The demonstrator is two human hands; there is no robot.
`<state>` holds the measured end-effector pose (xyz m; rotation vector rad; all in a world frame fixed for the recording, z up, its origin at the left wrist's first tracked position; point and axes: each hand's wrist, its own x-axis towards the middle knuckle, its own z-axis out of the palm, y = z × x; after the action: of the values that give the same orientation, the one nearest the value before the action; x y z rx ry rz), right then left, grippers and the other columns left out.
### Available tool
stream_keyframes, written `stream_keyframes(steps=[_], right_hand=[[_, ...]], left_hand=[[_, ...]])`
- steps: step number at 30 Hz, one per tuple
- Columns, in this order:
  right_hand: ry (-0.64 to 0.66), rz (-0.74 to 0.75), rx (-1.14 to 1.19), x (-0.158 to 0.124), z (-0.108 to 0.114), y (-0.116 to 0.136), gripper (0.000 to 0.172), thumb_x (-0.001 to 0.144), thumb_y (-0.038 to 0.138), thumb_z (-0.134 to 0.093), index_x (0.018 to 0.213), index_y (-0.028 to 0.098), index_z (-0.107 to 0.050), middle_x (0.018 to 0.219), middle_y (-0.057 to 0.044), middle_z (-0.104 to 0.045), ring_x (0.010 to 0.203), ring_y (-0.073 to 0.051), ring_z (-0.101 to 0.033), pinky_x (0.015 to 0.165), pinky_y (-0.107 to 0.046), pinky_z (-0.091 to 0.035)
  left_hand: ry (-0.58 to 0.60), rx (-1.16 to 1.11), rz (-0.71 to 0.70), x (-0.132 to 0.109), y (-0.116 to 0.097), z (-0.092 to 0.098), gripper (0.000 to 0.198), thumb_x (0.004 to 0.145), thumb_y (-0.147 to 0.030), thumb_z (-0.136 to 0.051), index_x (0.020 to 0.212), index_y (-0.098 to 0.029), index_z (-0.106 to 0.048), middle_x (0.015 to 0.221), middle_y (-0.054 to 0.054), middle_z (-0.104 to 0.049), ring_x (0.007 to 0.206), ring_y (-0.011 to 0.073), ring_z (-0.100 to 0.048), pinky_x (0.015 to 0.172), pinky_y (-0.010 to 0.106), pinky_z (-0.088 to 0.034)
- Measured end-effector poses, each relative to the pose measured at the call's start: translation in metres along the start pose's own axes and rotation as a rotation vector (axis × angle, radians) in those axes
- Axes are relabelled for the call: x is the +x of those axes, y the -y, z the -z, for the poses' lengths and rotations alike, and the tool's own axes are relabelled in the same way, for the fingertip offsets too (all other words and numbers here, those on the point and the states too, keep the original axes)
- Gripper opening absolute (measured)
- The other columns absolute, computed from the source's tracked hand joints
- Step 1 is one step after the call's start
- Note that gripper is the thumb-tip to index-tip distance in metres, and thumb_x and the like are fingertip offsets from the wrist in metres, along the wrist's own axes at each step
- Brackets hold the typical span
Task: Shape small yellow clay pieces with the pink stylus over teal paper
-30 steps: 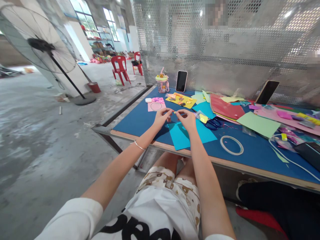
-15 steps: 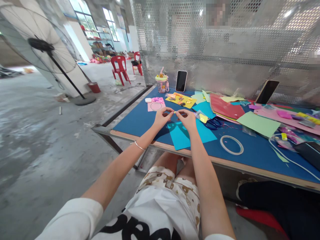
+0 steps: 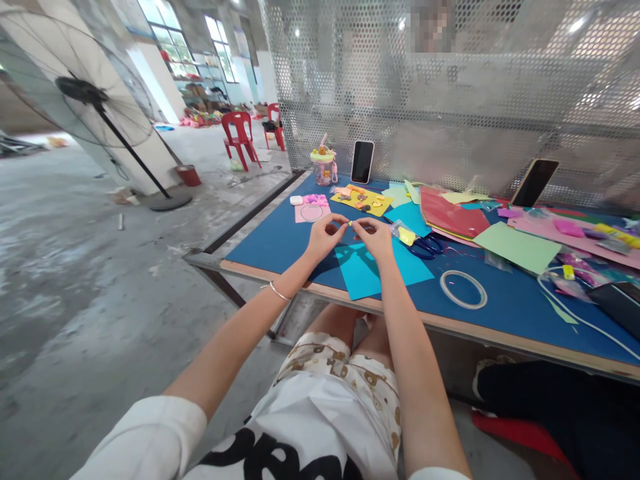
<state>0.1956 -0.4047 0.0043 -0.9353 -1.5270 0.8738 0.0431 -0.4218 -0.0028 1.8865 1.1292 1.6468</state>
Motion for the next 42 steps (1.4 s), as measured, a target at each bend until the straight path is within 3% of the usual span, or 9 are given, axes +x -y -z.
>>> stream_keyframes(steps=[10, 20, 42], right_hand=[[-0.025, -0.017, 0.031, 0.001, -0.001, -0.002, 0.033, 0.065, 0.049, -0.07, 0.075, 0.018, -0.068, 0.064, -0.001, -0.067, 0.052, -0.015, -0.063, 0.055, -0.029, -0.055], [-0.066, -0.041, 0.127, -0.002, -0.007, -0.003, 0.035, 0.065, 0.051, -0.07, 0.075, 0.018, -0.066, 0.068, -0.002, -0.068, 0.053, -0.014, -0.063, 0.058, -0.029, -0.055], [-0.046, -0.045, 0.196, -0.006, -0.013, 0.003, 0.032, 0.065, 0.049, -0.071, 0.074, 0.019, -0.067, 0.069, -0.001, -0.068, 0.053, -0.013, -0.061, 0.059, -0.03, -0.055]], left_hand=[[-0.012, 0.062, -0.051, -0.001, 0.002, -0.001, 0.014, 0.082, -0.028, -0.058, 0.09, -0.017, -0.061, 0.08, 0.001, -0.065, 0.05, 0.0059, -0.049, 0.051, 0.018, -0.04], [-0.127, 0.372, -0.251, -0.012, -0.008, -0.001, 0.015, 0.084, -0.033, -0.058, 0.084, -0.018, -0.062, 0.08, -0.001, -0.062, 0.059, 0.0071, -0.05, 0.057, 0.019, -0.039], [-0.208, 0.382, -0.336, -0.01, -0.004, -0.001, 0.019, 0.086, -0.036, -0.058, 0.084, -0.019, -0.065, 0.07, -0.002, -0.059, 0.054, 0.0061, -0.049, 0.055, 0.019, -0.039]])
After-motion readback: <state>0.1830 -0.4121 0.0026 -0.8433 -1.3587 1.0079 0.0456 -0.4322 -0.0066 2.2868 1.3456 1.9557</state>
